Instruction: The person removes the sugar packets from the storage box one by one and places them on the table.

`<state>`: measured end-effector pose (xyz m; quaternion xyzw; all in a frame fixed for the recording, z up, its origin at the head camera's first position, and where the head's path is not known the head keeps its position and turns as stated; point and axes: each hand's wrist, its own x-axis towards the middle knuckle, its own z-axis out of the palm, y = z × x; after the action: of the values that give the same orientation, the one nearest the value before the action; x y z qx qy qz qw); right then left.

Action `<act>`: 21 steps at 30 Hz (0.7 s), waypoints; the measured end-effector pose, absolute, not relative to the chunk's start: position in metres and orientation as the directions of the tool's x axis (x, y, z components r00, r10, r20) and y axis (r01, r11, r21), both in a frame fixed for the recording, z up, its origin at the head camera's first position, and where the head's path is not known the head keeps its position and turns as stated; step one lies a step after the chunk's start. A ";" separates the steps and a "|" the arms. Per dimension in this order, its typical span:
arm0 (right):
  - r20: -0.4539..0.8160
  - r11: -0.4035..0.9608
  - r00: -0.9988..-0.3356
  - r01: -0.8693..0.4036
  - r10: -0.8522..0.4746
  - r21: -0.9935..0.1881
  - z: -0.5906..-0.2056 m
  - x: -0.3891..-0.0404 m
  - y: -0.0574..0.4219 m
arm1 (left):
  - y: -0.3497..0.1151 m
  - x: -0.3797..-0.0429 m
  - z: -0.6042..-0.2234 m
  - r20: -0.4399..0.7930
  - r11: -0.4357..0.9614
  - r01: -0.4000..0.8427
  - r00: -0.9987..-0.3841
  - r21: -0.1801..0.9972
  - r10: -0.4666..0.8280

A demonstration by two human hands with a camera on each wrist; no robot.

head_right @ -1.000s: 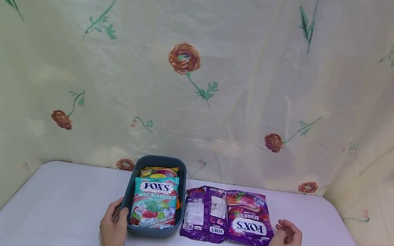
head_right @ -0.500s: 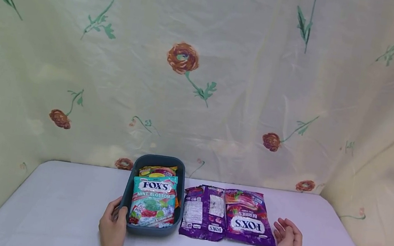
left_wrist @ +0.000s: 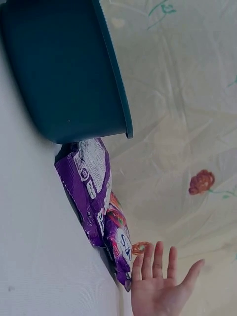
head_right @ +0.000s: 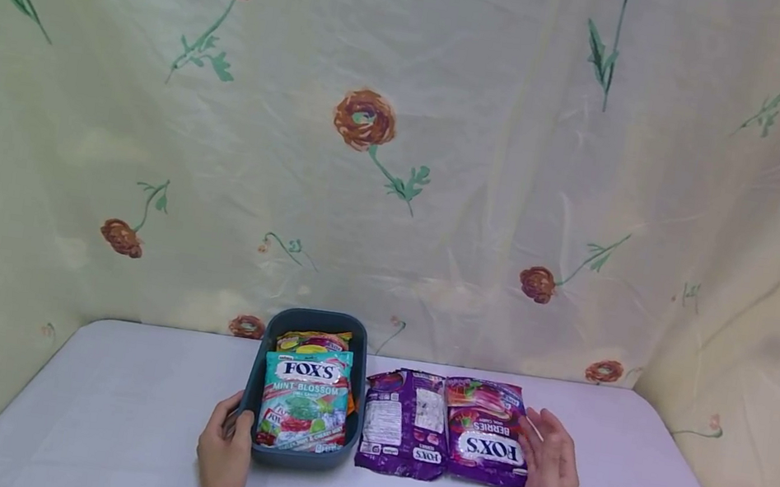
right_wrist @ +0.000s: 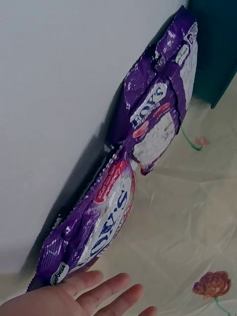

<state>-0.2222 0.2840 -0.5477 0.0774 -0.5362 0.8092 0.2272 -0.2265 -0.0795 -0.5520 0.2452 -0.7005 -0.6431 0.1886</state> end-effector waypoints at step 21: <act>0.315 -0.090 -0.942 -0.326 0.116 -0.941 -0.539 -0.230 0.251 | -0.078 -0.227 -0.552 -0.044 0.055 -0.096 -0.802 0.994 -0.596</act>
<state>-0.2296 0.2506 -0.5389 0.0800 -0.6575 0.7340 0.1506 -0.2269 -0.0782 -0.5516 0.2469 -0.6997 -0.6414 0.1949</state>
